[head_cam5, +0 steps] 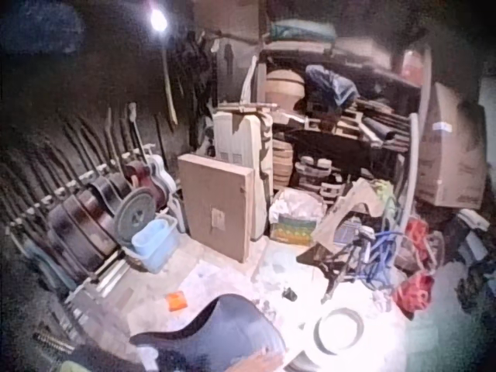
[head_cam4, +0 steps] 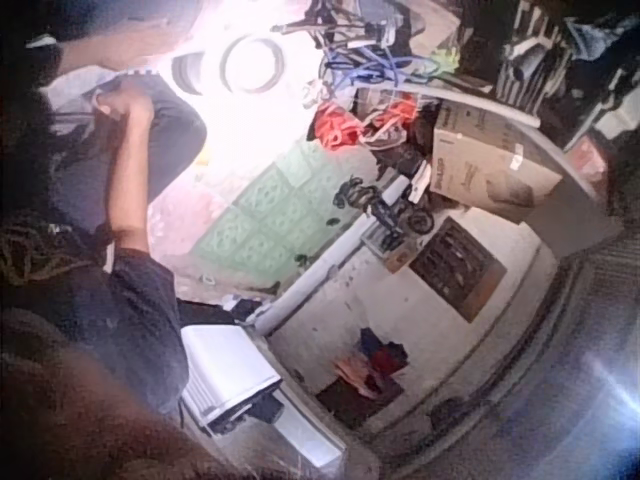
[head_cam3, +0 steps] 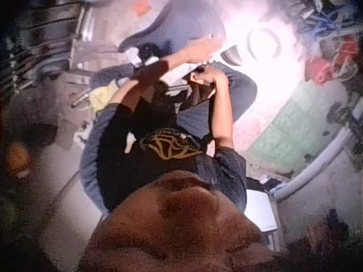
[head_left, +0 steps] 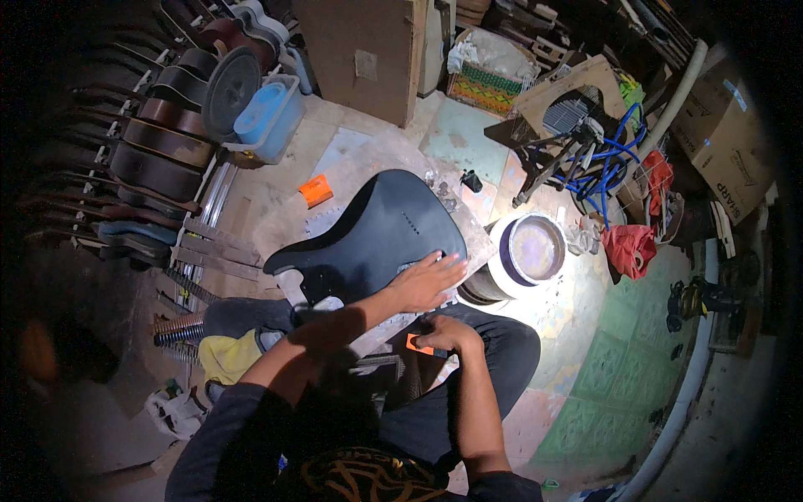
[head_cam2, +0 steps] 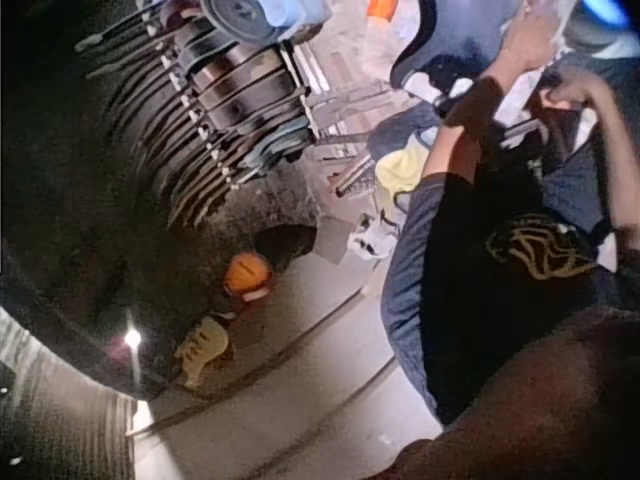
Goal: The person polishes the body of a black electric guitar, first by wiping it with a yellow cloth and then applying a substance from a container using a small sponge, covering the surface in circular motions.
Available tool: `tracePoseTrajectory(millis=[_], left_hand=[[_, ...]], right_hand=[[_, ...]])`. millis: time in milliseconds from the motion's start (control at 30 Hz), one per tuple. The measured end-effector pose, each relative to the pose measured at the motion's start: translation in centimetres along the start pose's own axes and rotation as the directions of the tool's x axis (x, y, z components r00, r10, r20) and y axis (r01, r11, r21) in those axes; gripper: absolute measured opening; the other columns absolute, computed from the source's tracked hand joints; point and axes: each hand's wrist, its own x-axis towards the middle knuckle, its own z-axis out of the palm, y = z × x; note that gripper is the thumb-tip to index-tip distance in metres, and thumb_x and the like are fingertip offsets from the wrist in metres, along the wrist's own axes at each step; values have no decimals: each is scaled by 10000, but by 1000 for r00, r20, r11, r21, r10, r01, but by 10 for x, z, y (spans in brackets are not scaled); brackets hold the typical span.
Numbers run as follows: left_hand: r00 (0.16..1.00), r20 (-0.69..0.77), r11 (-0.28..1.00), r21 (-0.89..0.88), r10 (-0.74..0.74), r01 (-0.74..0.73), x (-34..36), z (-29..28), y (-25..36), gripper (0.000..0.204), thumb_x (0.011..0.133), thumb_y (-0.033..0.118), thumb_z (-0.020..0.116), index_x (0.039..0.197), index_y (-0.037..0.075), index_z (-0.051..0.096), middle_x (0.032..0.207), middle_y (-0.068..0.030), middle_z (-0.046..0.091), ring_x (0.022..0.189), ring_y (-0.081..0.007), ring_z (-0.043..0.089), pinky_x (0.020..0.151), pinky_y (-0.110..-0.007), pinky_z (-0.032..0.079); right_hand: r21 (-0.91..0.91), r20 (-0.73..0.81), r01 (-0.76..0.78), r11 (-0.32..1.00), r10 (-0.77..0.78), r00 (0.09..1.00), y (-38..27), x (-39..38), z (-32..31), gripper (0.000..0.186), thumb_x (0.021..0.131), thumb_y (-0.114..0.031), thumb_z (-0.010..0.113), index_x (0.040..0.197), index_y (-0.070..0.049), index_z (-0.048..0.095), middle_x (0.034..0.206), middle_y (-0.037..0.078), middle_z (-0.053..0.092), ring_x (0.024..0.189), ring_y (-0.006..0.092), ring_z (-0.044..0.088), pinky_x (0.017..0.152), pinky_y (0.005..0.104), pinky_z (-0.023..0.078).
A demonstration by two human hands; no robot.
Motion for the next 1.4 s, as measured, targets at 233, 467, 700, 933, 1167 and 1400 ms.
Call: tracePoseTrajectory(millis=[233, 467, 700, 933, 1167, 1400], left_hand=[[966, 106, 907, -334, -235, 257, -57, -5, 55, 477, 975, 173, 542, 1416, -4, 510, 1514, -174, 479, 1444, -369, 397, 1208, -544, 253], [736, 78, 18, -992, -672, 122, -103, -34, 136, 471, 1009, 214, 638, 1416, 30, 491, 1143, -63, 653, 989, -114, 626, 813, -281, 519], [679, 67, -53, -998, -731, 42, -144, -27, 158, 400, 901, 201, 792, 1196, -11, 625, 1001, -45, 664, 854, -96, 622, 765, -261, 520], [774, 171, -43, -982, -610, 182, -159, -41, 131, 341, 862, 134, 820, 1135, 18, 652, 943, -8, 638, 852, -88, 612, 785, -259, 526], [457, -158, 458, -576, -875, 677, -175, -36, 91, 523, 803, 287, 843, 1227, 54, 646, 1178, -132, 649, 1115, -327, 616, 972, -441, 483], [276, -183, 318, -266, -944, 910, -200, -17, 62, 583, 808, 234, 778, 1318, 41, 570, 1241, -174, 610, 1244, -361, 537, 1037, -493, 423]], right_hand=[[463, -157, 287, 838, -241, 958, 17, -66, -16, 401, 830, -149, 686, 1208, -17, 658, 1157, 47, 655, 1072, 148, 598, 948, 301, 477], [823, -567, 568, 7, -27, 823, -28, -84, 58, 460, 919, -283, 563, 1333, -87, 525, 1185, 77, 652, 1056, 188, 656, 868, 330, 557], [851, -492, 468, -240, -48, 870, -45, -86, 123, 404, 952, -314, 567, 1286, -87, 572, 1153, 92, 678, 976, 222, 689, 835, 379, 587], [866, -483, 453, -212, -120, 867, -54, -93, 133, 405, 946, -221, 634, 1308, -87, 510, 1182, 106, 634, 995, 216, 675, 868, 368, 587], [792, -607, 605, -84, -5, 795, -41, -100, 101, 491, 965, -316, 629, 1330, -15, 499, 1118, 177, 664, 950, 249, 681, 842, 340, 574], [646, -733, 738, -197, 108, 671, 2, -125, 40, 442, 971, -288, 599, 1315, -27, 507, 1106, 161, 666, 922, 255, 676, 815, 361, 583]])
